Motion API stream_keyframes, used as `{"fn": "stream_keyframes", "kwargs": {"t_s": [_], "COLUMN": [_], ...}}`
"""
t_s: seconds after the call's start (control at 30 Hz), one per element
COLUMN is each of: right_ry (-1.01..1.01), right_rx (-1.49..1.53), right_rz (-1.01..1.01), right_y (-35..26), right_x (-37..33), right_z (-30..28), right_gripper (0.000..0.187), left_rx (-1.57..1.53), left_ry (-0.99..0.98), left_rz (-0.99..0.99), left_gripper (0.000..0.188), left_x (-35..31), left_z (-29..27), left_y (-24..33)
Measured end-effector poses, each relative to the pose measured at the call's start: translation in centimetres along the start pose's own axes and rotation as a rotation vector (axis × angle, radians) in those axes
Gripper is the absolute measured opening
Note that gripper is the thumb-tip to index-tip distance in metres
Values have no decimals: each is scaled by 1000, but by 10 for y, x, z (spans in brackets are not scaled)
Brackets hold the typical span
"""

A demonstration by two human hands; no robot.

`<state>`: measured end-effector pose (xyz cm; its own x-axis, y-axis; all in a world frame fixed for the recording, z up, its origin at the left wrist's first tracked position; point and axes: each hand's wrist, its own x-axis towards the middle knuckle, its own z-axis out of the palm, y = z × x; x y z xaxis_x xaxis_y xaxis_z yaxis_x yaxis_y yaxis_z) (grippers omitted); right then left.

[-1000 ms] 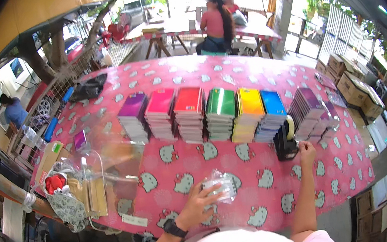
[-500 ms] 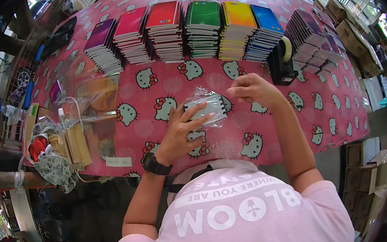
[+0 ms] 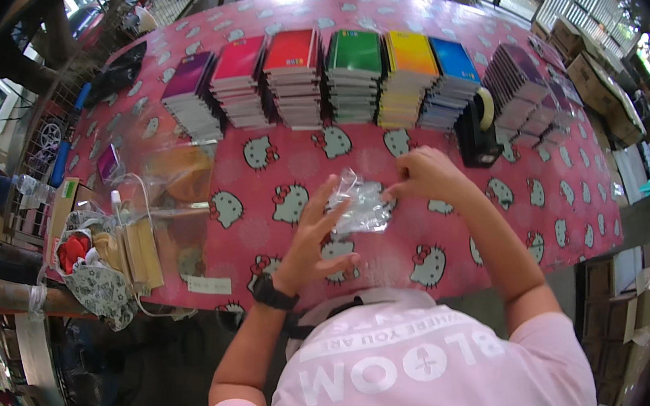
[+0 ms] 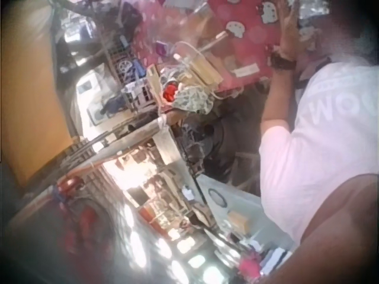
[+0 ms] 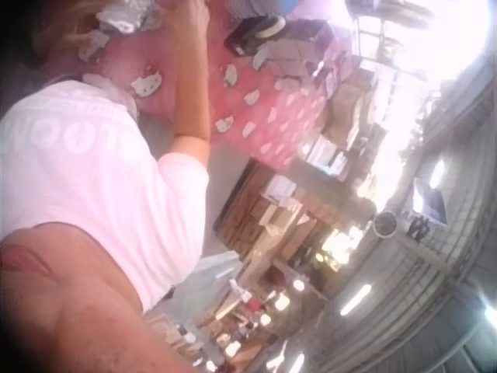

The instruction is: The person places a stack of colorful notebooks into a plastic bag, seals the bag with tape, and moves it aside.

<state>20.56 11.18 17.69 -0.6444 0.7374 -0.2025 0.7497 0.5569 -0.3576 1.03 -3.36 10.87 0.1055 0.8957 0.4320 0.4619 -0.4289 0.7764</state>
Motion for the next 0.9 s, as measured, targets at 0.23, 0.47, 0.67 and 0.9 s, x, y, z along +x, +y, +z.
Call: {"fn": "stream_keyframes", "kwargs": {"t_s": [0.23,0.47,0.67,0.9], "right_ry": [48,-16,134,-57], "right_rx": [1007,1180,1267,984], "right_rz": [-205,-111,-306,-204], "right_y": [17,9,1,5], "right_x": [15,9,17,1], "right_z": [72,63,61,60], "right_gripper": [31,17,23,40], "left_rx": [-374,-557,-287,-472], "left_ry": [104,210,151,123], "left_rz": [-539,-416,-286,-514], "left_gripper": [32,32,49,29], "left_x": [22,24,36,28], "left_z": [11,10,13,16], "left_y": [-22,-28,-13,-25]}}
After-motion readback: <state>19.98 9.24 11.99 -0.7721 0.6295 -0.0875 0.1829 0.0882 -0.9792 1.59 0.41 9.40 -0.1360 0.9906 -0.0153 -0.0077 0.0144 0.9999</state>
